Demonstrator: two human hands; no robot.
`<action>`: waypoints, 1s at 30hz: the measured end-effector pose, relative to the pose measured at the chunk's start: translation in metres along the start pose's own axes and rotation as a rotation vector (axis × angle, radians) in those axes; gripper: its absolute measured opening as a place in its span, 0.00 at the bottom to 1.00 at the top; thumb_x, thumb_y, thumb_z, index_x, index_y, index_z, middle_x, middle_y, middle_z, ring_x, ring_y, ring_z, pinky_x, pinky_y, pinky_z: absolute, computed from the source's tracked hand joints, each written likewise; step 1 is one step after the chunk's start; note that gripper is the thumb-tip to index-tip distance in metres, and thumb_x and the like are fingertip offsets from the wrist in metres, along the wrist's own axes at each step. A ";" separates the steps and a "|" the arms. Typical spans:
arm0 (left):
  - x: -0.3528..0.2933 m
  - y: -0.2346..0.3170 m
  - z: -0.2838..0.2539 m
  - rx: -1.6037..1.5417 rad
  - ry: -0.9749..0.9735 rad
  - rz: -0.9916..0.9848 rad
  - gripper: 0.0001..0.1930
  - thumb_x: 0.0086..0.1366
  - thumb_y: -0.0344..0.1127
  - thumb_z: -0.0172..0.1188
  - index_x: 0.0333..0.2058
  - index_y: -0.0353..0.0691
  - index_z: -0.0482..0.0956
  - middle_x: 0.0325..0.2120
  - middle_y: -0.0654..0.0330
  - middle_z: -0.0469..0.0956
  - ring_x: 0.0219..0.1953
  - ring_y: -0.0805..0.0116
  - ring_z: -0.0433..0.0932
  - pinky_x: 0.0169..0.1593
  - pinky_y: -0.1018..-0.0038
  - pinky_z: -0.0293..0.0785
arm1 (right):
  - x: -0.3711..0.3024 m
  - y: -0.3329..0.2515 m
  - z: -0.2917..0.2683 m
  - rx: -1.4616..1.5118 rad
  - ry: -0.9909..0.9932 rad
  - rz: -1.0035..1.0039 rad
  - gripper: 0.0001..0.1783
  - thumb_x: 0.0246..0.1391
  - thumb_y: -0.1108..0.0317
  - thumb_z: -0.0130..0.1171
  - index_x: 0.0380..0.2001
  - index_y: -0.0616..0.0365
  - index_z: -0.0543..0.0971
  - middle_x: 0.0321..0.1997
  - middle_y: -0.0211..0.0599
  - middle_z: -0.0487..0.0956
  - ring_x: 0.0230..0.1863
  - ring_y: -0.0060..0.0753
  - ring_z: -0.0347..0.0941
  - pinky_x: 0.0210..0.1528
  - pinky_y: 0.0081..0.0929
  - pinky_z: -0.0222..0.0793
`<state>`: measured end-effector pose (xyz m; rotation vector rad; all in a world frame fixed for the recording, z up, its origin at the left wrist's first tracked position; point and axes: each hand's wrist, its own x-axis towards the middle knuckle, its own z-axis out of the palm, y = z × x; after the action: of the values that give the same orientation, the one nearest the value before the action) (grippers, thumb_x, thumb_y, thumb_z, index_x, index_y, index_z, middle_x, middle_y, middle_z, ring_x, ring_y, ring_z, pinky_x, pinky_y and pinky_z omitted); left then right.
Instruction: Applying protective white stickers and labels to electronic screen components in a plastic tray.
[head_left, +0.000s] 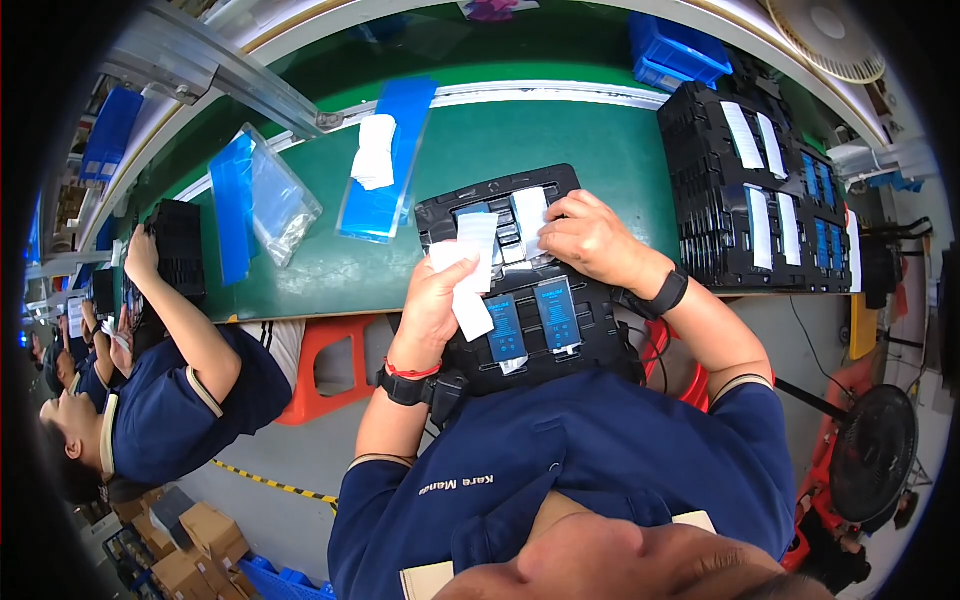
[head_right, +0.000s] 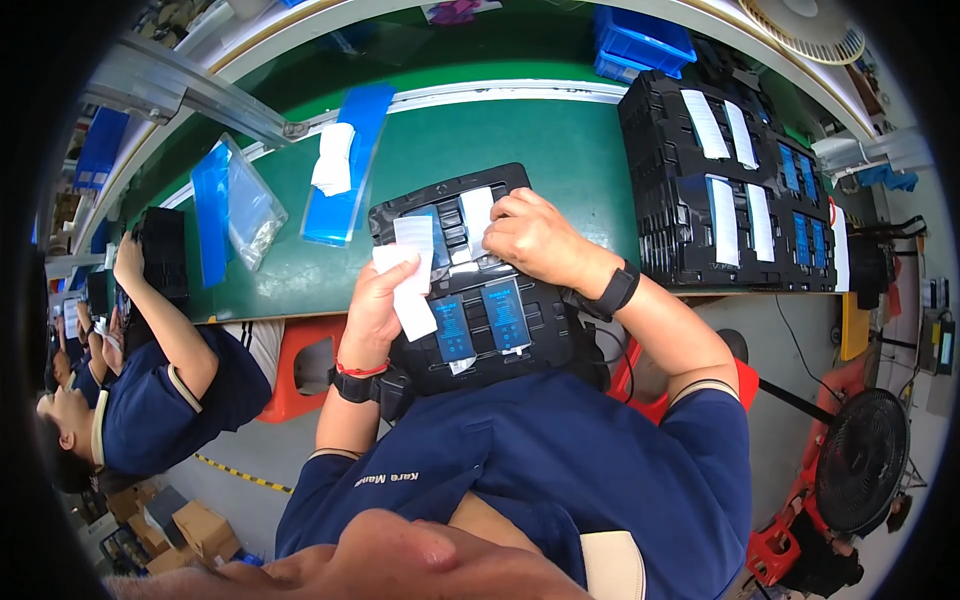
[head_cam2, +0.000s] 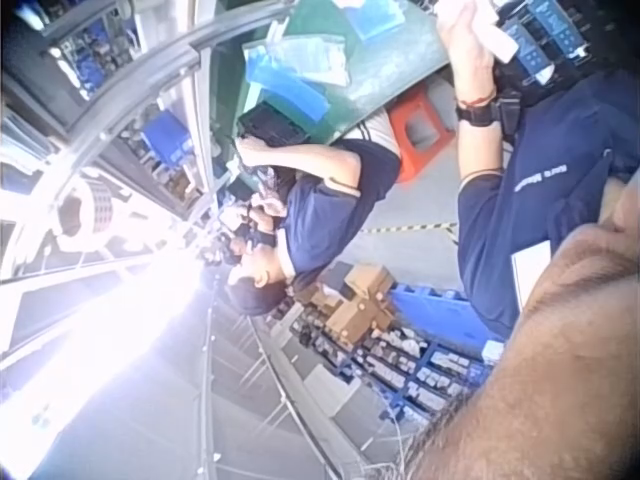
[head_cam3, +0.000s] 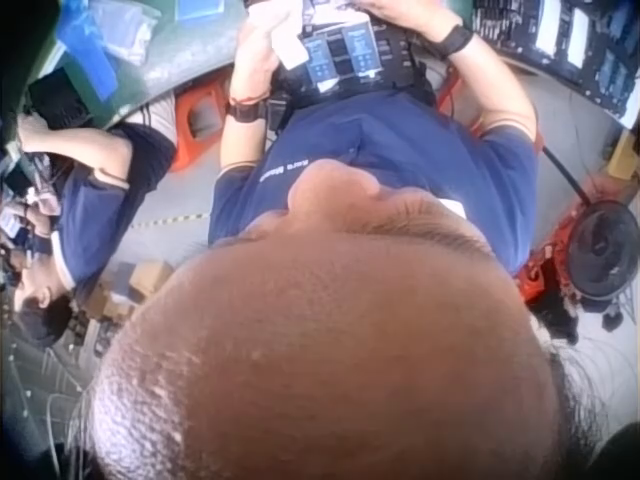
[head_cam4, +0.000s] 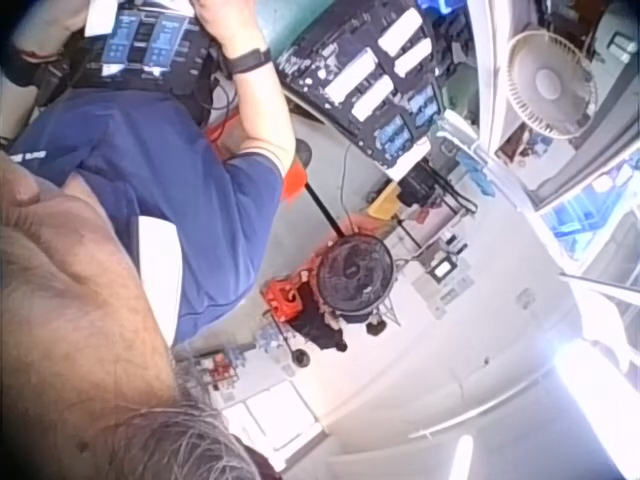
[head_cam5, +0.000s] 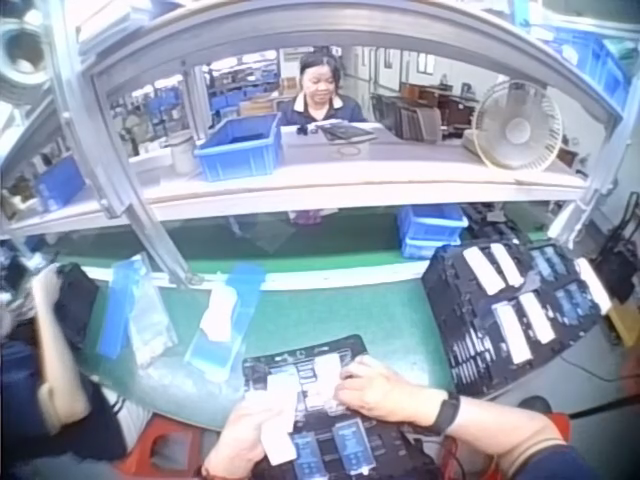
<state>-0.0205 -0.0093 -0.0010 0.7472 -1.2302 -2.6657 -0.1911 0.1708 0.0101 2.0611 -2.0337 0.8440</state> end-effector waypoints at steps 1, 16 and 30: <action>0.000 0.000 0.000 -0.009 -0.003 -0.001 0.11 0.59 0.26 0.58 0.41 0.32 0.73 0.34 0.57 0.78 0.33 0.70 0.78 0.37 0.75 0.75 | -0.002 0.001 0.000 0.007 -0.021 0.011 0.05 0.38 0.72 0.62 0.23 0.55 0.77 0.29 0.27 0.78 0.39 0.33 0.72 0.43 0.31 0.66; -0.004 -0.007 0.009 0.020 -0.035 0.003 0.11 0.58 0.26 0.60 0.40 0.34 0.73 0.34 0.59 0.77 0.35 0.73 0.77 0.40 0.75 0.74 | 0.040 -0.024 -0.012 0.550 0.133 0.479 0.16 0.43 0.66 0.68 0.35 0.61 0.79 0.33 0.36 0.79 0.33 0.31 0.75 0.35 0.28 0.69; -0.028 0.013 -0.036 -0.214 0.065 0.085 0.20 0.58 0.20 0.55 0.50 0.32 0.64 0.34 0.55 0.71 0.36 0.63 0.75 0.43 0.64 0.76 | 0.061 -0.029 0.014 -0.138 0.155 -0.084 0.03 0.36 0.72 0.56 0.20 0.55 0.73 0.20 0.29 0.71 0.28 0.31 0.69 0.38 0.30 0.64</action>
<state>0.0196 -0.0345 -0.0001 0.7253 -0.9212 -2.6263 -0.1629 0.1133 0.0347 1.9282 -1.8568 0.7982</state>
